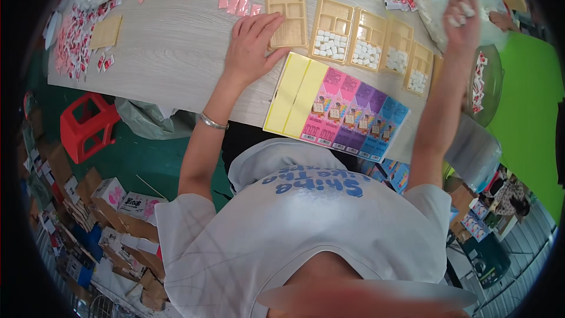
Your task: Packaging small white toy components into clear bags and then placing them inside themed cardboard sleeves.
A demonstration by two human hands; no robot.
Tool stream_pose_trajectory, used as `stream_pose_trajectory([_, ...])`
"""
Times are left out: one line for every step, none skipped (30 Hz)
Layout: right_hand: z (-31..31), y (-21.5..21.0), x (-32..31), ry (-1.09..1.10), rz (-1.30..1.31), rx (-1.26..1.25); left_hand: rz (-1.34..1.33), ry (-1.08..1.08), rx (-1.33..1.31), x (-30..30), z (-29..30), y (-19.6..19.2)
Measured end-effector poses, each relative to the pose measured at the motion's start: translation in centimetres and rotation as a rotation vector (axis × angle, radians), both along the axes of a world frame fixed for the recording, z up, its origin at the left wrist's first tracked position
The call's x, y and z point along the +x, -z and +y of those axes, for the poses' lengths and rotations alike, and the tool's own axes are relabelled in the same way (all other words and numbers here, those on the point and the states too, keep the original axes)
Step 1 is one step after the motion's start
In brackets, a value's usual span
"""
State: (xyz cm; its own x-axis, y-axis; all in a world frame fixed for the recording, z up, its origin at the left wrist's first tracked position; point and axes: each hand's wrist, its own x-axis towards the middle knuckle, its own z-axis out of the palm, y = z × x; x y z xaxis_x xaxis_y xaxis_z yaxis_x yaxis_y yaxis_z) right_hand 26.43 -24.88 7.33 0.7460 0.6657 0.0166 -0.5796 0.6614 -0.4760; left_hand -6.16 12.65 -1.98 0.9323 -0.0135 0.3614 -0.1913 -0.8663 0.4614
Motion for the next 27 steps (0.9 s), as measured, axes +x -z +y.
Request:
stream_pose_trajectory([4.0,0.8,-4.4,-0.085,0.058,0.026,0.003,0.003,-0.004,-0.1,0.0,0.1])
stream_pose_trajectory([7.3,2.0,-7.7,-0.046,0.121,0.028,0.001,0.014,-0.009,0.1,-0.1,0.2])
stream_pose_trajectory([10.5,3.2,-11.2,0.084,0.208,-0.007,-0.016,0.023,-0.007,0.5,-0.4,0.1])
stream_pose_trajectory([14.0,5.1,-13.7,0.025,0.239,0.035,-0.023,0.027,-0.011,0.0,-0.2,-0.1])
stream_pose_trajectory([16.5,6.4,-15.7,0.072,0.248,-0.056,-0.038,0.05,-0.027,0.1,-0.3,-0.1])
stream_pose_trajectory([19.0,6.7,-17.7,0.169,0.222,-0.222,-0.049,0.046,-0.025,0.0,-0.3,-0.1])
stream_pose_trajectory([21.0,6.8,-19.3,0.265,0.195,-0.388,-0.037,0.039,-0.026,-0.2,-0.3,0.0])
stream_pose_trajectory([22.3,7.3,-20.4,0.261,0.185,-0.391,-0.026,0.031,-0.031,-0.3,-0.3,0.0])
stream_pose_trajectory([23.2,7.8,-21.3,0.37,0.041,-0.523,-0.034,0.021,-0.037,-0.2,-0.5,-0.1])
stream_pose_trajectory([23.5,8.0,-21.7,0.479,-0.106,-0.652,-0.024,0.012,-0.028,-0.2,-0.6,-0.2])
stream_pose_trajectory([23.6,8.0,-21.9,0.478,-0.13,-0.662,-0.013,-0.003,-0.018,-0.2,-0.5,-0.2])
stream_pose_trajectory([23.5,8.2,-22.0,0.467,-0.141,-0.666,-0.019,-0.016,-0.024,-0.2,-0.5,-0.2])
stream_pose_trajectory([23.3,8.4,-22.0,0.453,-0.137,-0.603,-0.013,-0.016,-0.026,-0.2,-0.6,-0.1])
stream_pose_trajectory([23.3,8.3,-22.1,0.446,-0.128,-0.541,-0.006,-0.008,-0.026,-0.2,-0.5,-0.1])
stream_pose_trajectory([23.4,8.3,-22.2,0.446,-0.133,-0.545,-0.009,-0.009,-0.031,-0.3,-0.4,-0.1])
stream_pose_trajectory([23.5,8.3,-22.3,0.451,-0.148,-0.567,-0.006,-0.009,-0.031,-0.4,-0.4,0.0])
stream_pose_trajectory([23.5,8.3,-22.5,0.462,-0.161,-0.589,-0.001,-0.003,-0.031,-0.4,-0.4,0.0])
stream_pose_trajectory([23.6,8.4,-22.6,0.471,-0.16,-0.593,-0.002,0.007,-0.035,-0.4,-0.4,0.0])
stream_pose_trajectory([23.7,8.4,-22.6,0.456,-0.172,-0.54,-0.014,-0.006,-0.025,-0.4,-0.3,0.0])
stream_pose_trajectory([23.7,8.5,-22.6,0.438,-0.184,-0.488,-0.025,-0.022,-0.016,-0.4,-0.4,0.1])
stream_pose_trajectory([23.5,8.6,-22.5,0.446,-0.181,-0.494,-0.023,-0.012,-0.02,-0.4,-0.4,0.2])
stream_pose_trajectory([23.4,8.8,-22.5,0.451,-0.208,-0.513,-0.027,-0.013,-0.027,-0.5,-0.3,0.3])
stream_pose_trajectory([23.5,8.6,-22.5,0.45,-0.237,-0.527,-0.032,-0.02,-0.031,-0.4,-0.3,0.2])
stream_pose_trajectory([23.5,8.5,-22.5,0.45,-0.235,-0.528,-0.03,-0.019,-0.032,-0.4,-0.3,0.1])
stream_pose_trajectory([23.5,8.4,-22.6,0.454,-0.233,-0.593,-0.036,-0.021,-0.038,-0.4,-0.2,0.1])
stream_pose_trajectory([23.5,8.5,-22.6,0.462,-0.23,-0.66,-0.042,-0.019,-0.046,-0.3,-0.3,0.1])
stream_pose_trajectory([23.5,8.7,-22.6,0.464,-0.227,-0.663,-0.04,-0.015,-0.047,-0.3,-0.4,0.1])
